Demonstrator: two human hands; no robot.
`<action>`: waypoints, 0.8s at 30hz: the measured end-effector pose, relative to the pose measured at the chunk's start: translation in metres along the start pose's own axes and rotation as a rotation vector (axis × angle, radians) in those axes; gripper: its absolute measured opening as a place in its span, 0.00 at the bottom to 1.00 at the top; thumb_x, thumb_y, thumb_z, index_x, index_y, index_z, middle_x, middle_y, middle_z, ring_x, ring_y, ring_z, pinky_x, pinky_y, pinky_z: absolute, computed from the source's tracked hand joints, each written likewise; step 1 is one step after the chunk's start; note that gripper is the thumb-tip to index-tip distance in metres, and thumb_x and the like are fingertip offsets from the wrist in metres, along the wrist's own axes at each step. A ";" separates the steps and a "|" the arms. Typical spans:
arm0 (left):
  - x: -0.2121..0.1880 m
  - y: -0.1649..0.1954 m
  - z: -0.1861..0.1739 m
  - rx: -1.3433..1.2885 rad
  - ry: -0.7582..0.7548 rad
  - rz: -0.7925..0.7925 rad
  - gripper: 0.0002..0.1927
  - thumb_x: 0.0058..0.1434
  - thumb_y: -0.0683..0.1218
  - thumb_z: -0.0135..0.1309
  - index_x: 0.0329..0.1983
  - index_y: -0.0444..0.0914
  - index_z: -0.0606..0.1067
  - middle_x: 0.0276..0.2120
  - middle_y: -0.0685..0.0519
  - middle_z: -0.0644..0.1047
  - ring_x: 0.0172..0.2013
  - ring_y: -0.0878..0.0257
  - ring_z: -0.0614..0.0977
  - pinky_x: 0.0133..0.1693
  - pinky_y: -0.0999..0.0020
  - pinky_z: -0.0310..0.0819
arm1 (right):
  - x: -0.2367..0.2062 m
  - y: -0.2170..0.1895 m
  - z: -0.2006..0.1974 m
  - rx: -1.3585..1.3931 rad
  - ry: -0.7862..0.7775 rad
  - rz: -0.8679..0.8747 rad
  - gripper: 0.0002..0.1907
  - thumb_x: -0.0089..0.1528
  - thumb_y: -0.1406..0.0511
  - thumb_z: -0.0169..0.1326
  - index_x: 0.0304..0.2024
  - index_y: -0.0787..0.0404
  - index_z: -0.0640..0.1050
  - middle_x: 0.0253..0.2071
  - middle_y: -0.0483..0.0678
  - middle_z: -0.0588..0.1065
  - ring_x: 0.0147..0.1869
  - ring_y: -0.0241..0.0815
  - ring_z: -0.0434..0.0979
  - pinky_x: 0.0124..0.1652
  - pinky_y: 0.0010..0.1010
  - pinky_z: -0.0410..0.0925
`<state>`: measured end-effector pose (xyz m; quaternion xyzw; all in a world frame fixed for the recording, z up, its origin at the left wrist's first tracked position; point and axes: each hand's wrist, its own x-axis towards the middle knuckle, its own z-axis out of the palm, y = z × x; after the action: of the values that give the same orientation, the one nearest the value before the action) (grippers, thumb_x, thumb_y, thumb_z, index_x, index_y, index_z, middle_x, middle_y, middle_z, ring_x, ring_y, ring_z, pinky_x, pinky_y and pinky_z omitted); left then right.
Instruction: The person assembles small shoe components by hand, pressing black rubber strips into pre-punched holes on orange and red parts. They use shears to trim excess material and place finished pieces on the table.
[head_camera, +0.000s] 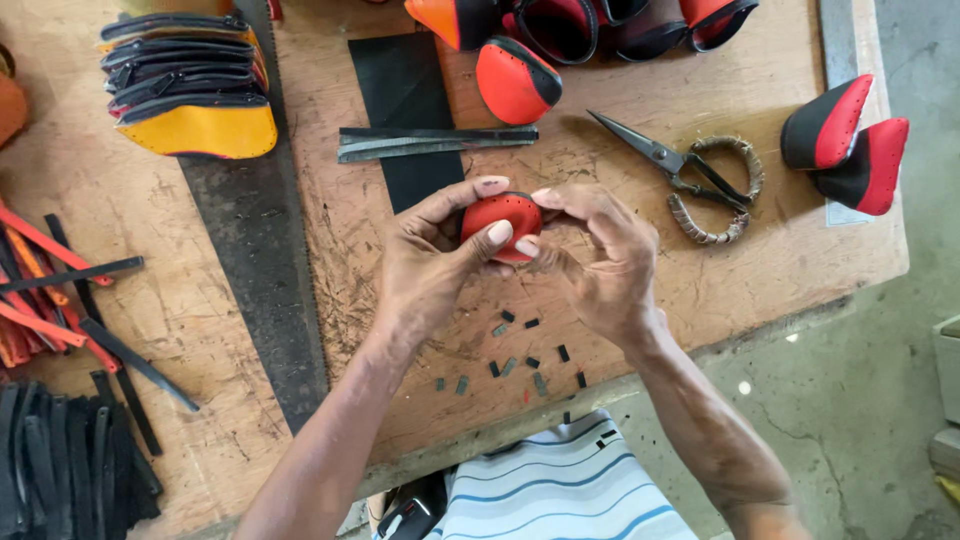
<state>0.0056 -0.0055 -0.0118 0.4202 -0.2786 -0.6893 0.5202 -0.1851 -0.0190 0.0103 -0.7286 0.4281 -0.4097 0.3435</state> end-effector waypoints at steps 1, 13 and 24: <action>-0.002 0.000 0.003 0.038 -0.028 0.049 0.22 0.62 0.39 0.61 0.60 0.37 0.76 0.49 0.48 0.83 0.42 0.65 0.87 0.36 0.73 0.86 | -0.003 0.003 0.003 -0.084 0.025 0.003 0.22 0.60 0.71 0.69 0.55 0.64 0.77 0.53 0.51 0.78 0.51 0.38 0.81 0.50 0.27 0.77; -0.003 0.003 0.000 0.194 -0.091 0.140 0.18 0.65 0.38 0.57 0.59 0.35 0.74 0.48 0.49 0.80 0.40 0.65 0.85 0.36 0.74 0.87 | 0.009 0.001 0.005 -0.148 0.023 -0.141 0.19 0.60 0.71 0.68 0.52 0.62 0.79 0.48 0.49 0.80 0.52 0.41 0.82 0.51 0.30 0.77; -0.002 -0.007 -0.003 0.186 -0.095 0.167 0.15 0.66 0.37 0.58 0.56 0.34 0.76 0.46 0.48 0.82 0.45 0.63 0.87 0.44 0.68 0.85 | 0.011 0.007 0.009 -0.251 -0.030 -0.159 0.12 0.64 0.74 0.65 0.48 0.62 0.79 0.46 0.48 0.80 0.49 0.39 0.83 0.47 0.27 0.75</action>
<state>0.0047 -0.0012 -0.0185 0.4089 -0.3996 -0.6338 0.5209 -0.1764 -0.0306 0.0039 -0.8034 0.4117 -0.3681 0.2226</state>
